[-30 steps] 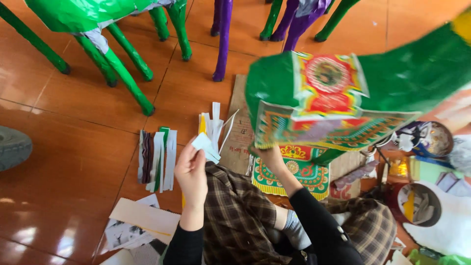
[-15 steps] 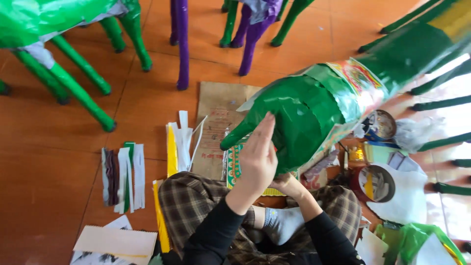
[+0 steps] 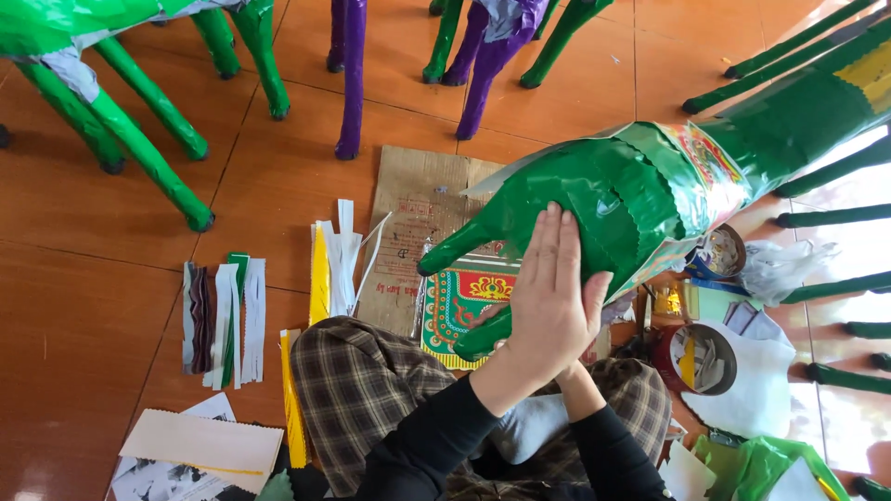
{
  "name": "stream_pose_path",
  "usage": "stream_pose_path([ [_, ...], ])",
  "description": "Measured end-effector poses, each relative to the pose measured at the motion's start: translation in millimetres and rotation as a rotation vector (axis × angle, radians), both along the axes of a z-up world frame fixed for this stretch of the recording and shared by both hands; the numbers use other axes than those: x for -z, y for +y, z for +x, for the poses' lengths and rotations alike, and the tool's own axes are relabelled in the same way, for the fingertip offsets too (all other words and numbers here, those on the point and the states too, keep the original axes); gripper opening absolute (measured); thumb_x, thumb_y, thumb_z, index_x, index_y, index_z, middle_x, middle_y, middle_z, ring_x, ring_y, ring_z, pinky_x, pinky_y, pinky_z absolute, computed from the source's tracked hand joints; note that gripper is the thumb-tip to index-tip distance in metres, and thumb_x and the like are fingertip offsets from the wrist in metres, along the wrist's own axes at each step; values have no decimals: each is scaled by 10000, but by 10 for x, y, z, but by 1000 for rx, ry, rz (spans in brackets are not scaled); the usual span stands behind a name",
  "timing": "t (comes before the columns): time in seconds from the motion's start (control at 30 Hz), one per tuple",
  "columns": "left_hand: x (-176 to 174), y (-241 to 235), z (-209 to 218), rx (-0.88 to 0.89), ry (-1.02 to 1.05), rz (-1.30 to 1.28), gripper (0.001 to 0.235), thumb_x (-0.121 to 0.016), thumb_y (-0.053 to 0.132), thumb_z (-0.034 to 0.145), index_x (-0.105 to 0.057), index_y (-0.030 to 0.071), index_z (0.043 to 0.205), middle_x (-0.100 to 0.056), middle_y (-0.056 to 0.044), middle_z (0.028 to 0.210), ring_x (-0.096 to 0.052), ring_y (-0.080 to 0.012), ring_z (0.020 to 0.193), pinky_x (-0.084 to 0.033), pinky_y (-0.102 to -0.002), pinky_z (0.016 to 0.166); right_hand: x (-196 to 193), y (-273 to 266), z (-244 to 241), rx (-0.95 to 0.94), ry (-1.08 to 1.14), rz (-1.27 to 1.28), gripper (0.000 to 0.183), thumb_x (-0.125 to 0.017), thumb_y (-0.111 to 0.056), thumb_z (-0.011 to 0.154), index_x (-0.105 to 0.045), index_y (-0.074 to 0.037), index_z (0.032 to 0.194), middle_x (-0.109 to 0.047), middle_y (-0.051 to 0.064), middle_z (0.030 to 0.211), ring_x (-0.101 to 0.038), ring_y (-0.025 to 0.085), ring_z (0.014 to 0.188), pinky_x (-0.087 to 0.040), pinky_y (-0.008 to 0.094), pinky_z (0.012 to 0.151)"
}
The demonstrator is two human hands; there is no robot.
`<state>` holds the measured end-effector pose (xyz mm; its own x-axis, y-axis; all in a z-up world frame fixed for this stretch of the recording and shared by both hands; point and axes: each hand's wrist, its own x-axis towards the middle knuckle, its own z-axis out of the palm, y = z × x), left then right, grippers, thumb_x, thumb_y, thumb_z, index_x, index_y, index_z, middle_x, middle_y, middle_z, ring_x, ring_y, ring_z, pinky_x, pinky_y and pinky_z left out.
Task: The person sits on the floor and applies decorative paper cutouts to a green piñata. They smooth the paper onto the surface, apply glue from a metal pot using a brush, and attach additional white and gold paper strips to the piñata's body and neck.
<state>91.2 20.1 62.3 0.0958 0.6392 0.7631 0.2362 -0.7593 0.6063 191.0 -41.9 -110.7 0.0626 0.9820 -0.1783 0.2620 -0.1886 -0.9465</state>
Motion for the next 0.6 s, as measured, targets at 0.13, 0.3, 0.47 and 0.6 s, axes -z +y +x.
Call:
stream_pose_path([
  [0.13, -53, -24, 10, -52, 8, -16, 626, -357, 391, 1035, -450, -112, 1395, -484, -316, 1417, -524, -441, 1314, -440, -462, 1095, 200, 24, 88, 1, 10, -5, 470, -847, -126, 772, -704, 13, 1198, -721, 193, 1166, -642, 298, 1133, -521, 461, 978],
  [0.3, -6, 68, -50, 9, -67, -21, 554, -351, 345, 1049, -477, -77, 1384, -511, -294, 1381, -551, -441, 1269, -462, -480, 1057, -7, -3, -52, 3, 15, -10, 469, -846, -124, 772, -704, 18, 1196, -719, 197, 1170, -642, 308, 1139, -516, 460, 984],
  [0.47, 90, 190, -139, 210, -302, -202, 341, -459, 99, 1028, -572, 46, 1345, -570, -186, 1340, -568, -386, 1221, -451, -485, 1043, -63, -51, -95, 9, 23, -13, 467, -845, -122, 771, -704, 22, 1193, -716, 202, 1174, -642, 319, 1144, -511, 459, 991],
  [0.6, 90, 280, -173, 188, -395, -249, 295, -529, 76, 1017, -628, 124, 1291, -536, -122, 1399, -495, -337, 1315, -390, -486, 1098, -83, -62, -113, 11, 28, -14, 466, -844, -120, 771, -704, 26, 1192, -714, 205, 1177, -642, 327, 1148, -507, 458, 996],
])
